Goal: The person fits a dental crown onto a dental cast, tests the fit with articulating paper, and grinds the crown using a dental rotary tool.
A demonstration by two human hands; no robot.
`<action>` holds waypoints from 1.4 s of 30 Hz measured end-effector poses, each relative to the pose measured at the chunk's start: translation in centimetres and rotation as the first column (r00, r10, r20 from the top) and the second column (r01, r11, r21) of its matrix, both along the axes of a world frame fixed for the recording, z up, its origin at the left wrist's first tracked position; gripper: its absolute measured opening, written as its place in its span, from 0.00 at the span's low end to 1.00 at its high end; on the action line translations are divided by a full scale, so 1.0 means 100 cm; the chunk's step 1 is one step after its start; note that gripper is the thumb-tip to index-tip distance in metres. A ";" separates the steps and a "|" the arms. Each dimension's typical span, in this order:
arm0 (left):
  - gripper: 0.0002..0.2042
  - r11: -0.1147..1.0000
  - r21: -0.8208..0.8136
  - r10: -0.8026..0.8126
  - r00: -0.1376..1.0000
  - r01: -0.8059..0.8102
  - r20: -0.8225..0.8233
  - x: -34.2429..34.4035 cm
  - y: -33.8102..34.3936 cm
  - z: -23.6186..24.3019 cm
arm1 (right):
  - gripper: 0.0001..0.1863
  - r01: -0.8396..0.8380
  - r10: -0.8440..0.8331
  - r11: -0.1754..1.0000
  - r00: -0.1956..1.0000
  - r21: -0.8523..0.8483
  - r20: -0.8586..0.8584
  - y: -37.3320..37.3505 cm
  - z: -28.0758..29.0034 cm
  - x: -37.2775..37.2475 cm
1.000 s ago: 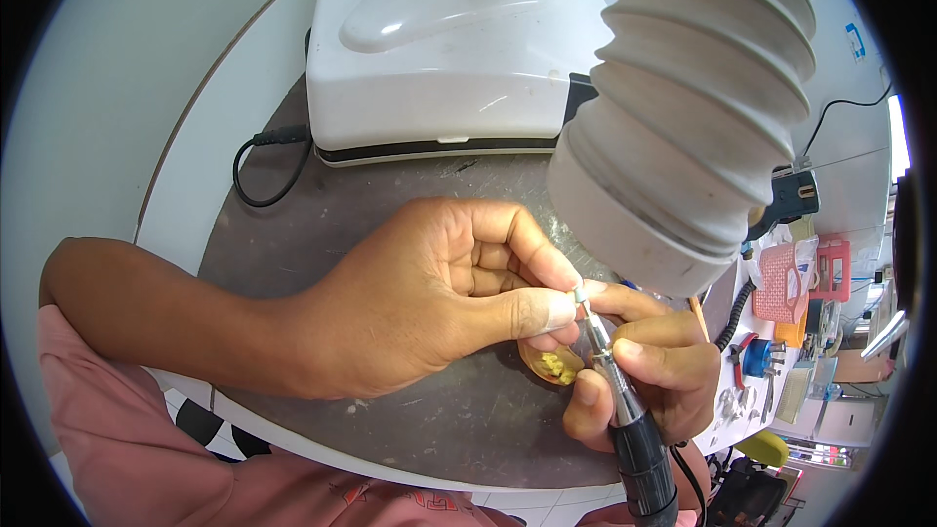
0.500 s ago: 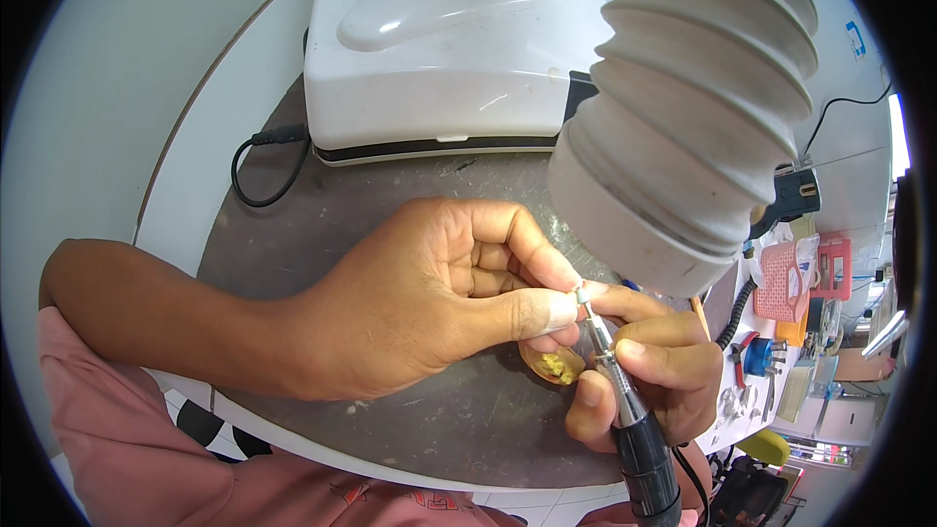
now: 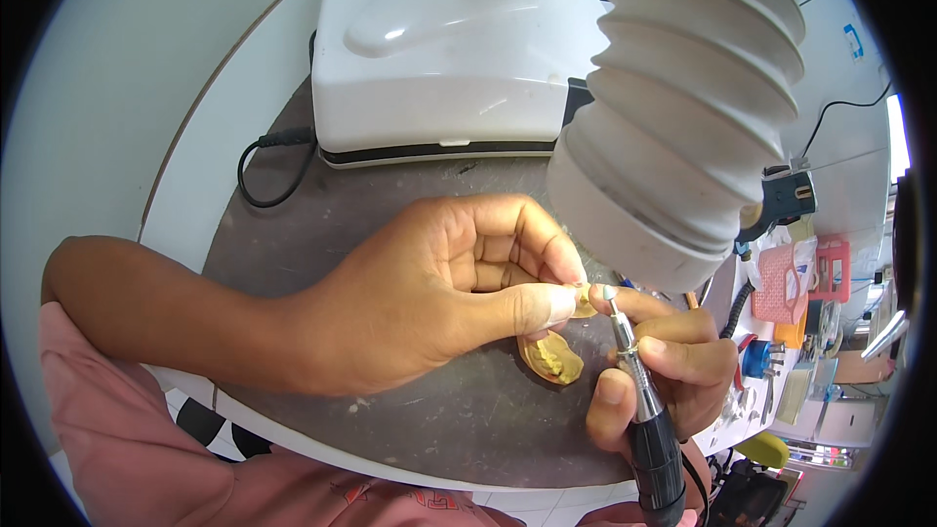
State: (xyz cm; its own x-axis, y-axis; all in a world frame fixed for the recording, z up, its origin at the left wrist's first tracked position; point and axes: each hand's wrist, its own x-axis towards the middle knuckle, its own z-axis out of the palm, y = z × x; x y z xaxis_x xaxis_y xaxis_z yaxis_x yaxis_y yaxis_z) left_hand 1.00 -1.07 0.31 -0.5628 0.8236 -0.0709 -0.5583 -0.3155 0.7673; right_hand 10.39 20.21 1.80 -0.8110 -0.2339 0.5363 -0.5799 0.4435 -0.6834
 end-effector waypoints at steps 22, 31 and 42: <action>0.16 0.993 -0.115 0.040 0.999 -0.041 -0.012 0.002 -0.001 0.001 | 0.23 -0.018 0.019 0.999 0.999 0.030 -0.048 -0.004 -0.006 -0.005; 0.18 0.993 -0.108 0.048 0.999 -0.048 0.004 0.002 -0.001 0.002 | 0.23 -0.024 0.028 0.996 0.999 0.090 -0.040 -0.005 -0.004 -0.004; 0.13 0.997 -0.072 0.023 0.999 -0.019 0.044 0.000 -0.002 0.005 | 0.19 -0.021 0.020 0.991 1.000 0.130 0.002 -0.003 0.001 -0.003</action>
State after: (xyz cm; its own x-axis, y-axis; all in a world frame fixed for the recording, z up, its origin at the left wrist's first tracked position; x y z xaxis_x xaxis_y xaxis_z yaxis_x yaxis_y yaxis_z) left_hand 1.02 -1.25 0.85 -0.5750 0.8035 -0.1542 -0.5861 -0.2729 0.7629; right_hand 10.13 19.86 1.92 -0.8056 -0.3182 0.4998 -0.5894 0.5167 -0.6210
